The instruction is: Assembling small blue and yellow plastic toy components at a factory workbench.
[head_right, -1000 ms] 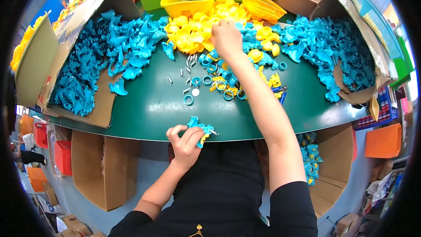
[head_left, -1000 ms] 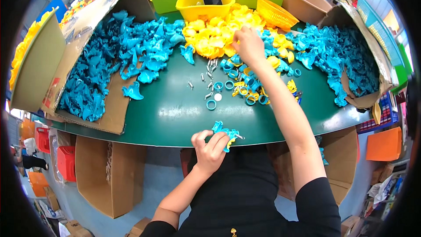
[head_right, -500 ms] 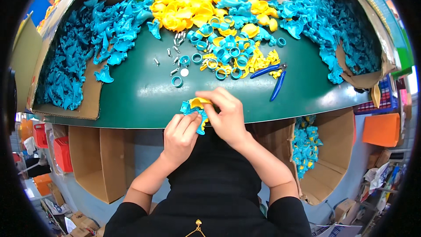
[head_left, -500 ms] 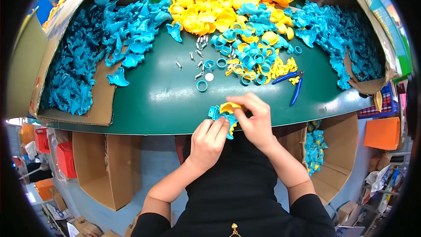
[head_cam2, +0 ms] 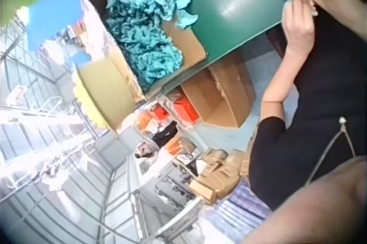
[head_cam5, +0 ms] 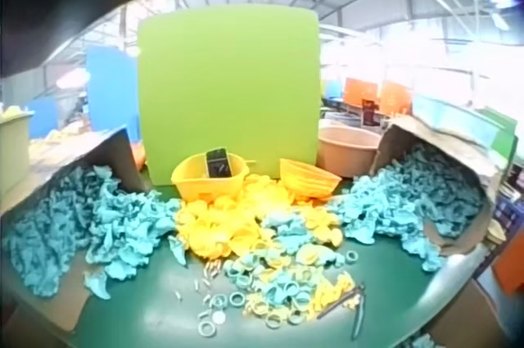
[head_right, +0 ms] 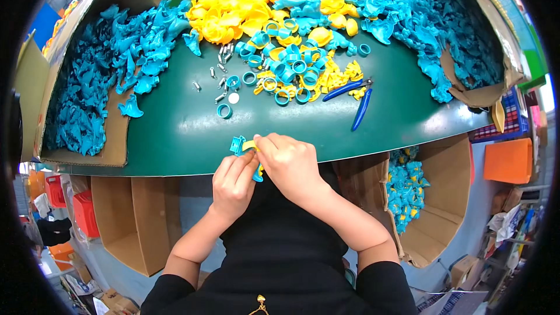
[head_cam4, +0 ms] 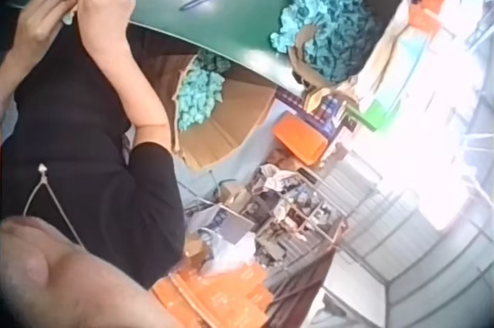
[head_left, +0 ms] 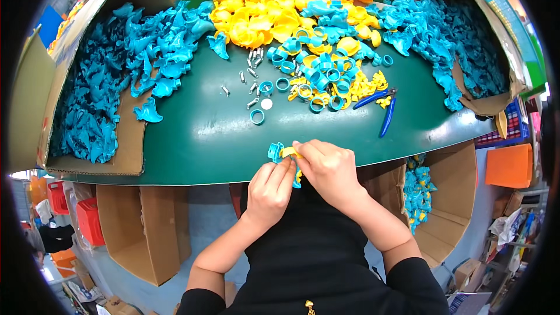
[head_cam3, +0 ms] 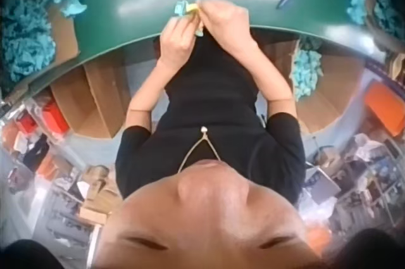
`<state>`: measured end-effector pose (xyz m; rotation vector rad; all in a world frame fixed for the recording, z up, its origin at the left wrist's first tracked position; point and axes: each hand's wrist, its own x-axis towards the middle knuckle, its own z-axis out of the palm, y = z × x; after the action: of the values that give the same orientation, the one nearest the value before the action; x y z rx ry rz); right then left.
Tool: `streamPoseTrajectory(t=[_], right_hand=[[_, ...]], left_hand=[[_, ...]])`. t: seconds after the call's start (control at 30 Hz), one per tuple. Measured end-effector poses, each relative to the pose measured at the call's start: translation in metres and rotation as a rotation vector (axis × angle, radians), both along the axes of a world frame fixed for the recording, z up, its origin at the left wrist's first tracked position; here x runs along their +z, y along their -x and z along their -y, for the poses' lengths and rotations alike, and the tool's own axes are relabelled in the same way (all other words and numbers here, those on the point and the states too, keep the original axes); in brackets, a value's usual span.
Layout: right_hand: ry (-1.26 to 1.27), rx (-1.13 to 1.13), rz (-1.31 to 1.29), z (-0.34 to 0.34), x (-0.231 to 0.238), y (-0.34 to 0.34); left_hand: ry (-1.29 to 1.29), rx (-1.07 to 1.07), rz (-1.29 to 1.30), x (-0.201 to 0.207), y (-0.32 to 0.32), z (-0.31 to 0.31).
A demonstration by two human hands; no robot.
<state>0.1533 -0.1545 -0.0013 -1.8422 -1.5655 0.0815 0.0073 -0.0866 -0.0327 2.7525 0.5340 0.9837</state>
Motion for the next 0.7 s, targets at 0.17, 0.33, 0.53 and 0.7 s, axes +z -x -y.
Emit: streamPoseTrajectory(t=[0.17, 0.33, 0.53, 0.7], right_hand=[[0.026, 0.150, -0.210, 0.010, -0.002, -0.020], [-0.180, 0.227, -0.196, 0.031, 0.023, -0.036], [-0.104, 0.385, -0.138, 0.029, 0.028, -0.096], [-0.044, -0.520, 0.379, -0.005, -0.008, -0.268]], left_hand=[[0.136, 0.002, 0.251, -0.020, 0.004, 0.005], [2.047, -0.446, 0.610, 0.021, 0.018, 0.018], [2.691, -0.698, 0.373, 0.005, 0.013, 0.013], [2.544, -0.791, 0.502, 0.013, 0.002, 0.016]])
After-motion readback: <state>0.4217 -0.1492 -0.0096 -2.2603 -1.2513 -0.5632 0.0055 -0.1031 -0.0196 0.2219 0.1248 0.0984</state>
